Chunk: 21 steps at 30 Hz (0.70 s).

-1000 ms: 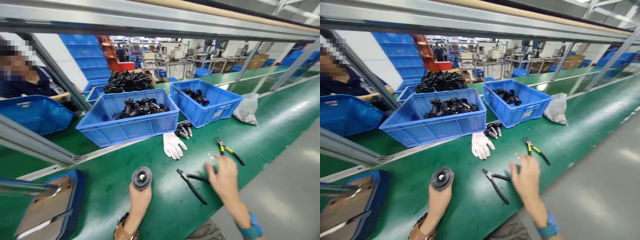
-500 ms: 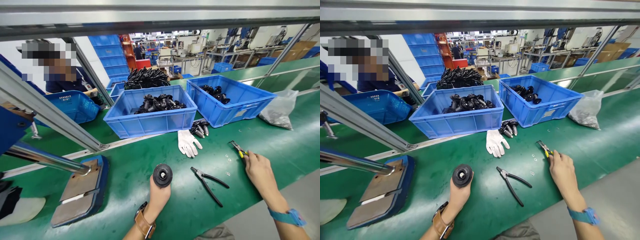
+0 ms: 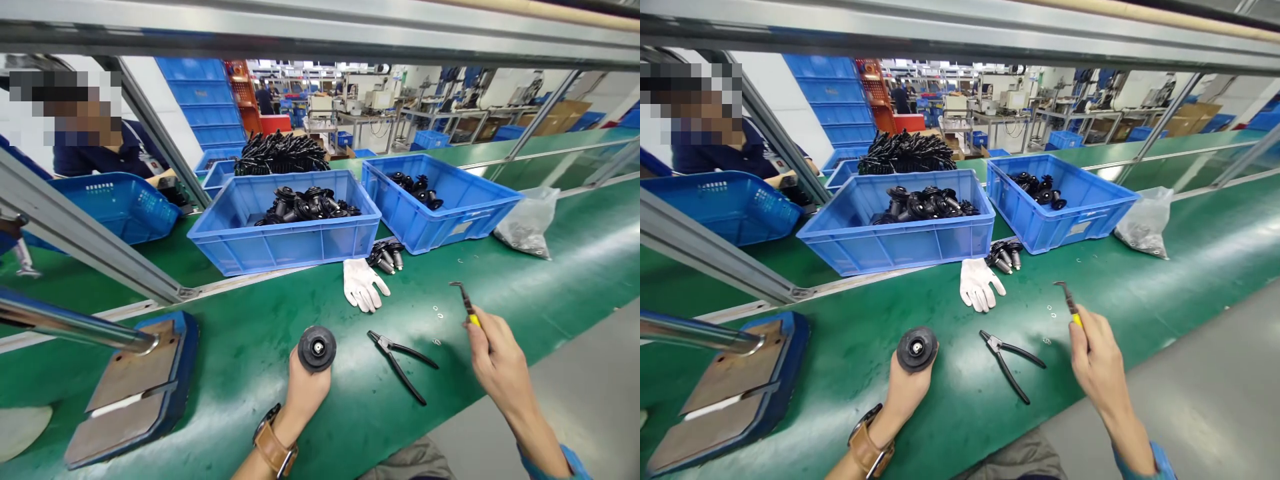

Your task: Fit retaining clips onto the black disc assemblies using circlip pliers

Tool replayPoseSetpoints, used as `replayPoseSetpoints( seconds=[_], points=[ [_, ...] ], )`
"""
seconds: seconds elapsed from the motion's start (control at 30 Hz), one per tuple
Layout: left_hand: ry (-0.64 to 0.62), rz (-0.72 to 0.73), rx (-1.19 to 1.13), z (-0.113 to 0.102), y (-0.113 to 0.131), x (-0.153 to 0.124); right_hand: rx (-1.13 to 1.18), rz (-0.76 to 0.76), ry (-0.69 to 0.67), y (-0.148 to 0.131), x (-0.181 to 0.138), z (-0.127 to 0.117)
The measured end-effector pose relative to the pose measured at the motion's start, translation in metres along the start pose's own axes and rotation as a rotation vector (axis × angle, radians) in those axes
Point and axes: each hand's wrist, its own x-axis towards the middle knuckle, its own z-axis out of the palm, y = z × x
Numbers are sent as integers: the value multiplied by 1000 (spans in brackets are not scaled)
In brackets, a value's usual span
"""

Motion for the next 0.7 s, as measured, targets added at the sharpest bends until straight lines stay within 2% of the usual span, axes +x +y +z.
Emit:
replayPoseSetpoints(
  seconds=[0.13,0.23,0.3,0.47,0.7],
  points=[
    [-15,73,40,-1,1,-2,259,-261,-270,-75,-25,-6],
    [-70,111,66,-3,1,-1,298,-285,-399,-116,-40,5],
    [-74,126,91,-4,2,0,243,-278,-433,-133,-47,14],
    [-60,138,119,-5,9,3,98,-298,-443,-145,-52,30],
    [-69,136,134,-6,11,3,87,-320,-436,-146,-54,34]
  ],
)
